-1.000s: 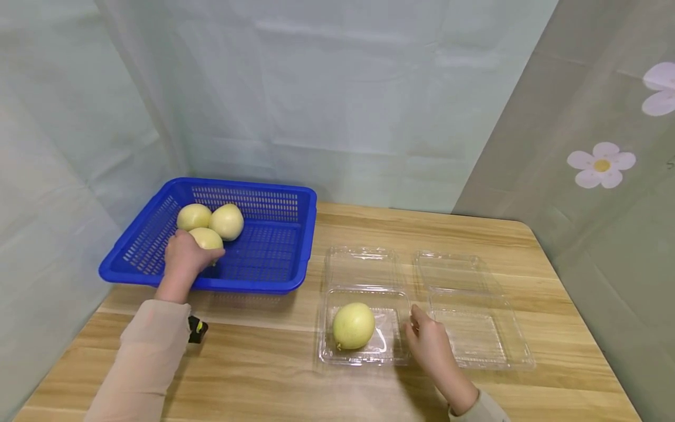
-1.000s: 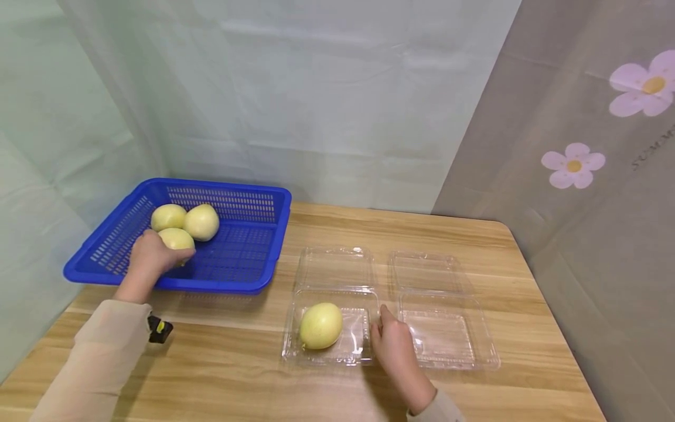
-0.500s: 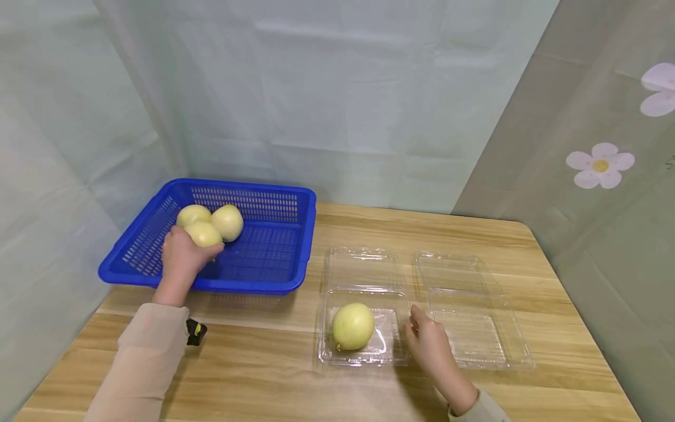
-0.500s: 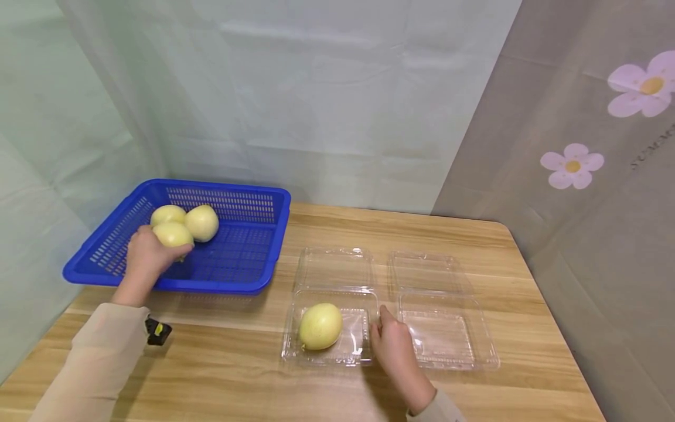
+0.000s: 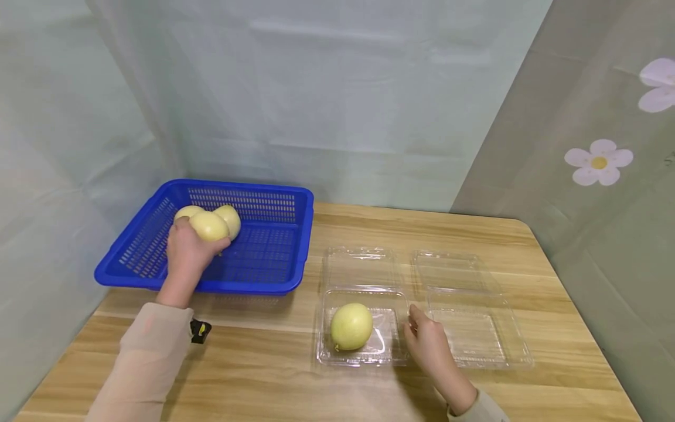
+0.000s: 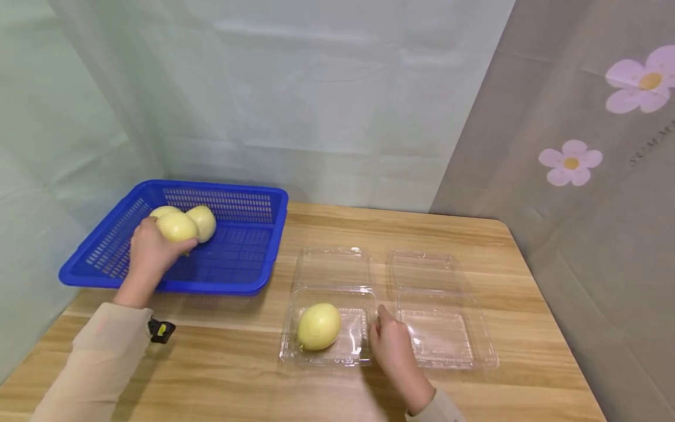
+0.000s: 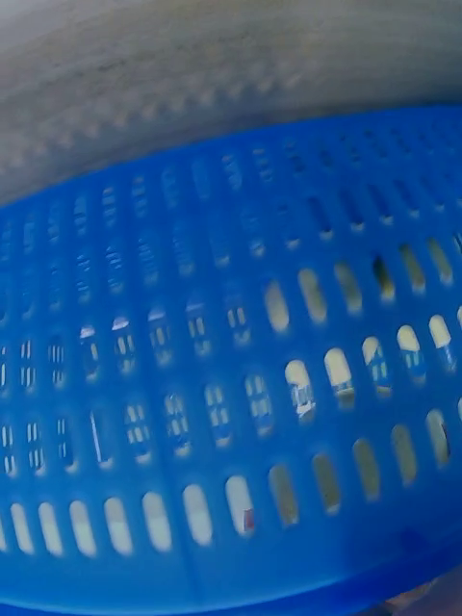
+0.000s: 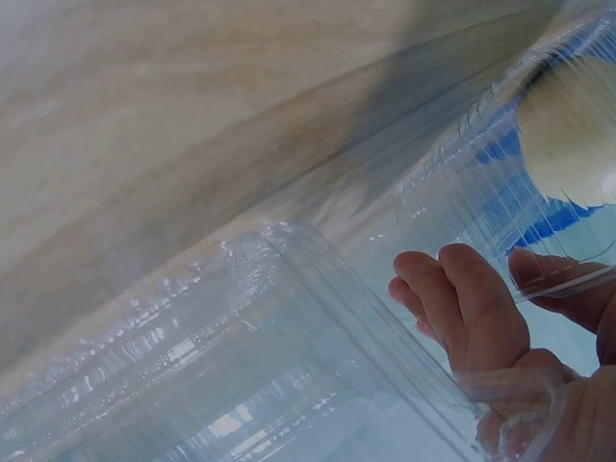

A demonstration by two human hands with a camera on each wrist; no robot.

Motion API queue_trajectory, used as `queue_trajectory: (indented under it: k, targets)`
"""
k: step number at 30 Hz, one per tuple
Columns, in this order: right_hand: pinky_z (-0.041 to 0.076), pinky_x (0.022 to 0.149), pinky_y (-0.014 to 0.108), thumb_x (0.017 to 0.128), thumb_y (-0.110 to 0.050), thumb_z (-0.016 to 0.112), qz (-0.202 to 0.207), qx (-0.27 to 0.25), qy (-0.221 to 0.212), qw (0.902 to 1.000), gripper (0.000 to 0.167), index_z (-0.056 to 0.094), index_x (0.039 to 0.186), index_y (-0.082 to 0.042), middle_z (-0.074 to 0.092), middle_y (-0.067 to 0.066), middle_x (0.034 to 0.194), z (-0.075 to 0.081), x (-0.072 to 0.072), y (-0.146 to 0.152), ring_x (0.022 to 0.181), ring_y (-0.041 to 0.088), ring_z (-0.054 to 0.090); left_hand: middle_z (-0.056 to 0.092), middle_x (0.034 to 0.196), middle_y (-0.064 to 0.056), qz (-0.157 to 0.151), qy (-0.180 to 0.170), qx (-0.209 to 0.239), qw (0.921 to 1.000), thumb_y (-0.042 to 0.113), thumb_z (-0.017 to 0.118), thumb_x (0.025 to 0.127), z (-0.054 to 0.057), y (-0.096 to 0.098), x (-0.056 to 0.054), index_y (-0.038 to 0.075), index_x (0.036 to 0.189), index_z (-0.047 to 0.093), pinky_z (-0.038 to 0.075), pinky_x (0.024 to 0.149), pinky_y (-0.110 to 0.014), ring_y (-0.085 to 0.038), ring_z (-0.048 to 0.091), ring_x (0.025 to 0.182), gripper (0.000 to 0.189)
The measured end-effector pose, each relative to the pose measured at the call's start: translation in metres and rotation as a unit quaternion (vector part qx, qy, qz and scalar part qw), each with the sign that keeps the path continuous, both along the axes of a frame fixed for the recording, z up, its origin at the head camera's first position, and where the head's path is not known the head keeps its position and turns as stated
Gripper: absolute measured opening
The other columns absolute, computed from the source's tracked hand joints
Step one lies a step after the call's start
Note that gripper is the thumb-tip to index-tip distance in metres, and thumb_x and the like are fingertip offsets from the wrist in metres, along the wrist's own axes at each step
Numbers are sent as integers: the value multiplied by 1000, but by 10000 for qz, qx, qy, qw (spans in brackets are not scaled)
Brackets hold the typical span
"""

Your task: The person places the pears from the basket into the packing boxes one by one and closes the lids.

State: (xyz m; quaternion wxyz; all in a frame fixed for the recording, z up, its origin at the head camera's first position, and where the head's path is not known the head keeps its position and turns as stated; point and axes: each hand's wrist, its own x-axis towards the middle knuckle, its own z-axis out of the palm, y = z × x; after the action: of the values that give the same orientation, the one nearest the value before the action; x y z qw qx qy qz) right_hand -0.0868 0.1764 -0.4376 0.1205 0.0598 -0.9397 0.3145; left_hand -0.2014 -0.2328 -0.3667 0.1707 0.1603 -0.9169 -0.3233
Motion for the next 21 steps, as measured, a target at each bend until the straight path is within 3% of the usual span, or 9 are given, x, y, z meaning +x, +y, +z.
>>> queue_trajectory:
  k: [8, 21]
  targets:
    - [58, 65, 38, 79, 8, 64, -14, -49, -17, 10000, 34, 57, 110, 20, 67, 32, 91, 1, 0, -1, 77, 39, 69, 46, 125, -36, -48, 369, 161, 9992, 19, 81, 66, 9, 10, 3, -9, 135, 37, 38, 93, -63, -51, 45, 114, 86]
    - [58, 63, 35, 79, 8, 64, -39, -62, -54, 10000, 35, 57, 110, 20, 67, 32, 91, 0, 0, -1, 76, 37, 69, 42, 131, -32, -348, 910, 286, 9948, 16, 82, 65, 26, 32, 14, -12, 130, 40, 37, 95, -60, -47, 42, 117, 82]
